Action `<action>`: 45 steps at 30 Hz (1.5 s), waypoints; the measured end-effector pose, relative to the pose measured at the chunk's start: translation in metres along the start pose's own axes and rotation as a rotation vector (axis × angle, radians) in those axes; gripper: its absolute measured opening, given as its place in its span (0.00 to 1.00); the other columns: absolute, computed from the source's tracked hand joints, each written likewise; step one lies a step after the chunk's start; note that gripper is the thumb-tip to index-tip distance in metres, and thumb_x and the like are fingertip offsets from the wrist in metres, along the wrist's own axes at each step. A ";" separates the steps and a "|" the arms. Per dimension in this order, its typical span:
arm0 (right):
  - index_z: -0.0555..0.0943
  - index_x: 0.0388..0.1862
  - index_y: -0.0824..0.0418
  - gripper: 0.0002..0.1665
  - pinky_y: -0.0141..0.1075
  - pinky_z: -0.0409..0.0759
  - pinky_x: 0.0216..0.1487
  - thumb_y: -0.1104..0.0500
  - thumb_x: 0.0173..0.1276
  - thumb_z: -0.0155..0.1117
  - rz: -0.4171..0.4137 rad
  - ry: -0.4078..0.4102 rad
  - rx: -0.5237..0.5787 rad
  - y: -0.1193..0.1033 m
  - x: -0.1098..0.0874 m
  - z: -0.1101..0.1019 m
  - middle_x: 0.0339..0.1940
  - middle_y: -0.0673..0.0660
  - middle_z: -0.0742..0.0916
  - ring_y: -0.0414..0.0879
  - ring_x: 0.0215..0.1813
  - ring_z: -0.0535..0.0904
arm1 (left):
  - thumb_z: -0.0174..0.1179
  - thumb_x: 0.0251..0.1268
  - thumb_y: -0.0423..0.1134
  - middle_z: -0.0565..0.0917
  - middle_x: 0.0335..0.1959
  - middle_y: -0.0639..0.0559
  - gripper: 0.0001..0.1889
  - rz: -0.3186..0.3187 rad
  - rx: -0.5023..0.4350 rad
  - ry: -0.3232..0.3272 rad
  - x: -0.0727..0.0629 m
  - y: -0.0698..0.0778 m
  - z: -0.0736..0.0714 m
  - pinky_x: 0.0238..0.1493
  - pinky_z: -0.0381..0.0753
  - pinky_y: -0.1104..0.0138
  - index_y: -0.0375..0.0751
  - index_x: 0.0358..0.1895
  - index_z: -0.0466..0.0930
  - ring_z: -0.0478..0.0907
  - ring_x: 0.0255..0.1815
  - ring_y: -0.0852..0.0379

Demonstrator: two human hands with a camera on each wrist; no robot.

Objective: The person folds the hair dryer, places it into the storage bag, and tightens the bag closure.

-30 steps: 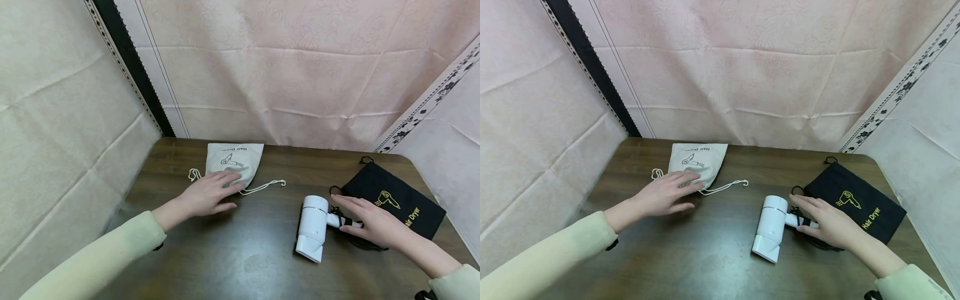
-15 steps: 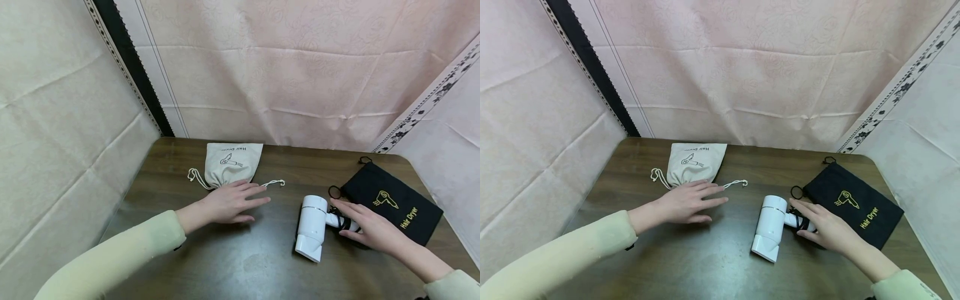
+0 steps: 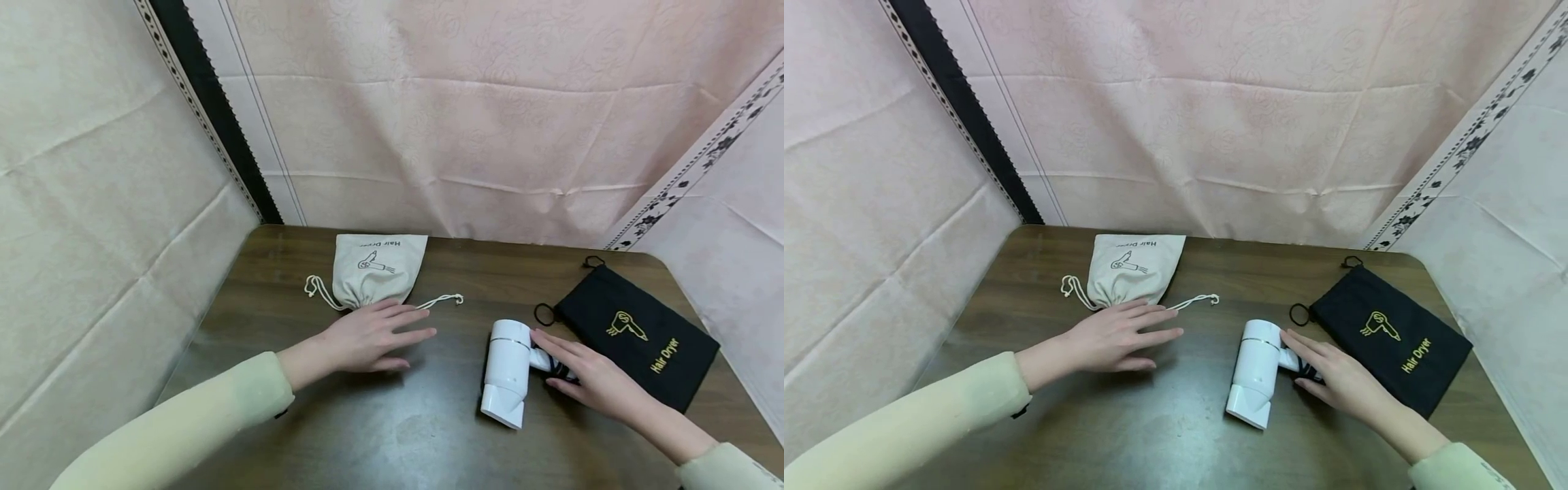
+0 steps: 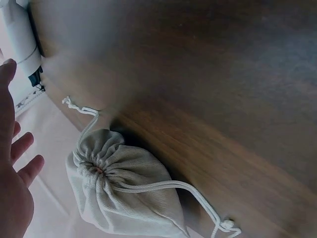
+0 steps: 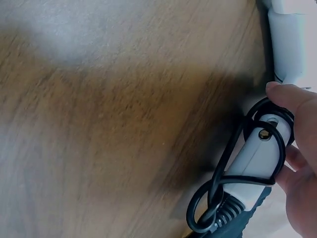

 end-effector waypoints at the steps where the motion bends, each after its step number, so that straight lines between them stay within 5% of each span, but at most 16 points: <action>1: 0.70 0.82 0.60 0.46 0.33 0.81 0.55 0.46 0.72 0.76 -0.007 -0.003 0.005 -0.001 0.002 0.001 0.72 0.61 0.83 0.52 0.62 0.85 | 0.64 0.75 0.60 0.74 0.77 0.44 0.34 -0.004 -0.002 0.000 -0.003 0.000 0.000 0.80 0.68 0.52 0.52 0.79 0.73 0.73 0.77 0.47; 5: 0.70 0.82 0.61 0.58 0.35 0.81 0.52 0.63 0.53 0.88 -0.033 -0.014 0.014 -0.004 0.013 0.003 0.72 0.62 0.82 0.53 0.62 0.85 | 0.62 0.77 0.60 0.74 0.78 0.44 0.34 -0.030 -0.012 -0.008 -0.012 -0.002 -0.003 0.80 0.68 0.52 0.52 0.80 0.72 0.72 0.77 0.47; 8: 0.71 0.81 0.61 0.60 0.41 0.84 0.52 0.67 0.47 0.88 -0.050 -0.017 0.021 -0.006 0.025 0.004 0.71 0.63 0.83 0.55 0.62 0.85 | 0.63 0.76 0.60 0.73 0.78 0.44 0.34 -0.046 -0.025 -0.004 -0.019 -0.003 -0.006 0.78 0.70 0.50 0.51 0.80 0.72 0.72 0.77 0.45; 12: 0.72 0.80 0.63 0.57 0.48 0.87 0.49 0.68 0.50 0.86 -0.075 -0.030 0.042 -0.010 0.042 0.006 0.71 0.64 0.83 0.55 0.62 0.85 | 0.64 0.75 0.59 0.73 0.79 0.44 0.35 -0.064 -0.038 0.004 -0.028 -0.004 -0.009 0.77 0.71 0.50 0.51 0.79 0.72 0.72 0.77 0.46; 18: 0.72 0.81 0.61 0.54 0.44 0.87 0.45 0.68 0.55 0.85 -0.098 -0.088 0.103 -0.020 0.066 0.016 0.73 0.63 0.81 0.55 0.62 0.84 | 0.64 0.75 0.60 0.72 0.80 0.45 0.36 -0.083 -0.027 -0.006 -0.038 -0.003 -0.012 0.77 0.71 0.50 0.51 0.80 0.71 0.73 0.77 0.45; 30: 0.72 0.81 0.61 0.48 0.51 0.87 0.56 0.69 0.62 0.80 -0.177 -0.187 0.188 -0.046 0.111 0.042 0.78 0.62 0.78 0.58 0.69 0.81 | 0.63 0.76 0.60 0.71 0.81 0.46 0.36 -0.084 -0.034 -0.028 -0.044 0.006 -0.012 0.79 0.68 0.51 0.54 0.81 0.69 0.70 0.79 0.46; 37: 0.68 0.84 0.58 0.50 0.55 0.85 0.60 0.68 0.65 0.78 -0.128 -0.252 0.197 -0.043 0.113 0.050 0.81 0.61 0.74 0.62 0.72 0.79 | 0.64 0.75 0.61 0.69 0.82 0.47 0.37 -0.047 -0.045 -0.051 -0.036 0.013 -0.005 0.81 0.66 0.51 0.54 0.82 0.69 0.68 0.81 0.48; 45: 0.64 0.86 0.55 0.58 0.59 0.71 0.75 0.58 0.61 0.85 -0.114 -0.203 0.155 -0.037 0.106 0.035 0.83 0.62 0.71 0.60 0.79 0.73 | 0.66 0.71 0.62 0.69 0.82 0.47 0.38 0.070 -0.025 -0.072 -0.007 0.024 0.006 0.81 0.64 0.49 0.54 0.81 0.70 0.66 0.82 0.46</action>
Point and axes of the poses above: each hand's wrist, its own x-axis towards the middle knuckle, its own z-axis out of the palm, y = z × x, the point moved 10 cm from there along x, towards the middle knuckle
